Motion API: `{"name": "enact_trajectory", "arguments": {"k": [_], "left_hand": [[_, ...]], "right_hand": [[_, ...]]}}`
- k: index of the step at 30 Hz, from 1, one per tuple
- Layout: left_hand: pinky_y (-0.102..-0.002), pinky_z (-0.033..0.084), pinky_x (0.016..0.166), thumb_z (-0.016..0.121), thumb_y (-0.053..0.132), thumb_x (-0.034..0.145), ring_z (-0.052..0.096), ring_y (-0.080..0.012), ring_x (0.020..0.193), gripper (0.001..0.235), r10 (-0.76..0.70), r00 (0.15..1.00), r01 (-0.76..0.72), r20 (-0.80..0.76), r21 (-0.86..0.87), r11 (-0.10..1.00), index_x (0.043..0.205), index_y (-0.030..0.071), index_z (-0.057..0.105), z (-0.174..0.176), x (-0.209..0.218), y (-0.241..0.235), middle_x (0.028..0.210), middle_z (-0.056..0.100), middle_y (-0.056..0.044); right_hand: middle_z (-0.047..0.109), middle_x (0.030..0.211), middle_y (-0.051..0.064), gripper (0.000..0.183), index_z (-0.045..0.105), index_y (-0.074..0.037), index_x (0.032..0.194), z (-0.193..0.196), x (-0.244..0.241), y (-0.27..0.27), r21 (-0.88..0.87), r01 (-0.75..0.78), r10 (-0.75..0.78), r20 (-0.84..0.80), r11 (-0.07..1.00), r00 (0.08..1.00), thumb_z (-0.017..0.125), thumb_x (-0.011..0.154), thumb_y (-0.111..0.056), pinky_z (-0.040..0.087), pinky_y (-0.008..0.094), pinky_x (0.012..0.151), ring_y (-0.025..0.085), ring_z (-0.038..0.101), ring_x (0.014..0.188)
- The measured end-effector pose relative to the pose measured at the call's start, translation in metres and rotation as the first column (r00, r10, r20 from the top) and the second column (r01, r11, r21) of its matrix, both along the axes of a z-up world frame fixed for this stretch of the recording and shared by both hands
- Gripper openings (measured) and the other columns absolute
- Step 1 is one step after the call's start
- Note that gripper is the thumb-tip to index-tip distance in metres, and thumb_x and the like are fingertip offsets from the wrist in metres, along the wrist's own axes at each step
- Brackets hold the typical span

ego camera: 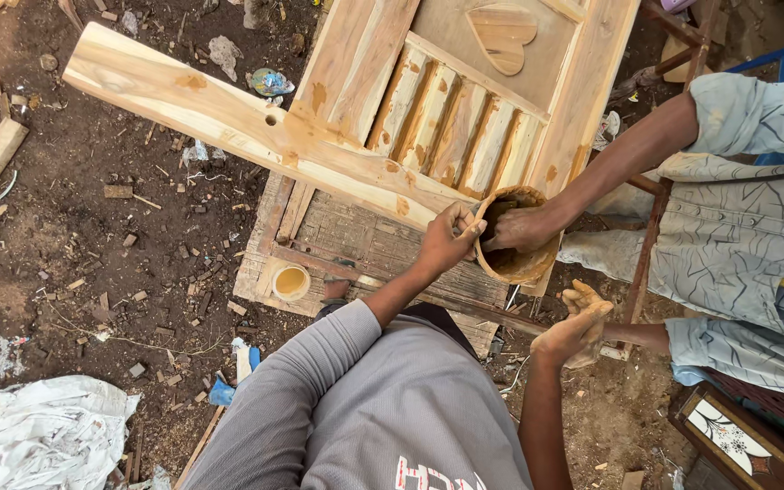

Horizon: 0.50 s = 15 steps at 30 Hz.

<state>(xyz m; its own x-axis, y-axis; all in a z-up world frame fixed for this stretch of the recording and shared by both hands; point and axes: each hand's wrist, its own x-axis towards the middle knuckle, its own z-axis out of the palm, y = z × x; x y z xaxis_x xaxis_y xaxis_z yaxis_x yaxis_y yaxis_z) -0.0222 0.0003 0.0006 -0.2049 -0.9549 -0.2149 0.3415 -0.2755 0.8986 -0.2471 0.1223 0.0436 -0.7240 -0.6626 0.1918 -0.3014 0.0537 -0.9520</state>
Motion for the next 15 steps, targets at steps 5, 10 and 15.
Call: {"name": "enact_trajectory", "arguments": {"k": [5, 10, 15], "left_hand": [[-0.027, 0.054, 0.046, 0.073, 0.015, 0.096, 0.064, -0.0103, 0.053, 0.022, -0.007, 1.000, 0.007, -0.001, 0.014, 1.000, 0.090, 0.003, 0.056, -0.003, -0.001, 0.001, 0.067, 0.061, -0.003], [-0.028, 0.056, 0.046, 0.072, 0.015, 0.097, 0.066, -0.0114, 0.054, 0.024, -0.063, 0.997, 0.064, -0.049, 0.028, 0.998, 0.090, 0.003, 0.052, -0.003, -0.006, -0.001, 0.070, 0.060, -0.003], [-0.029, 0.056, 0.046, 0.072, 0.016, 0.096, 0.066, -0.0122, 0.055, 0.023, -0.047, 0.999, 0.047, 0.000, 0.014, 0.999, 0.090, 0.003, 0.054, -0.003, -0.010, 0.004, 0.070, 0.061, -0.003]], "right_hand": [[0.069, 0.091, 0.005, 0.066, 0.070, -0.004, 0.108, -0.013, -0.008, 0.009, 0.025, 0.179, -0.180, 0.088, 0.984, 0.980, 0.033, 0.110, -0.059, 0.058, 0.029, 0.086, 0.013, 0.068, 0.086], [0.070, 0.090, 0.005, 0.066, 0.071, -0.006, 0.107, -0.026, -0.015, 0.015, 0.027, 0.214, -0.215, 0.169, 0.977, 0.962, 0.032, 0.109, -0.060, 0.058, 0.028, 0.085, 0.013, 0.067, 0.084], [0.067, 0.089, 0.004, 0.065, 0.068, -0.008, 0.112, -0.046, -0.028, 0.021, 0.051, 0.201, -0.207, 0.227, 0.978, 0.952, 0.029, 0.108, -0.060, 0.057, 0.026, 0.089, 0.012, 0.066, 0.085]]}}
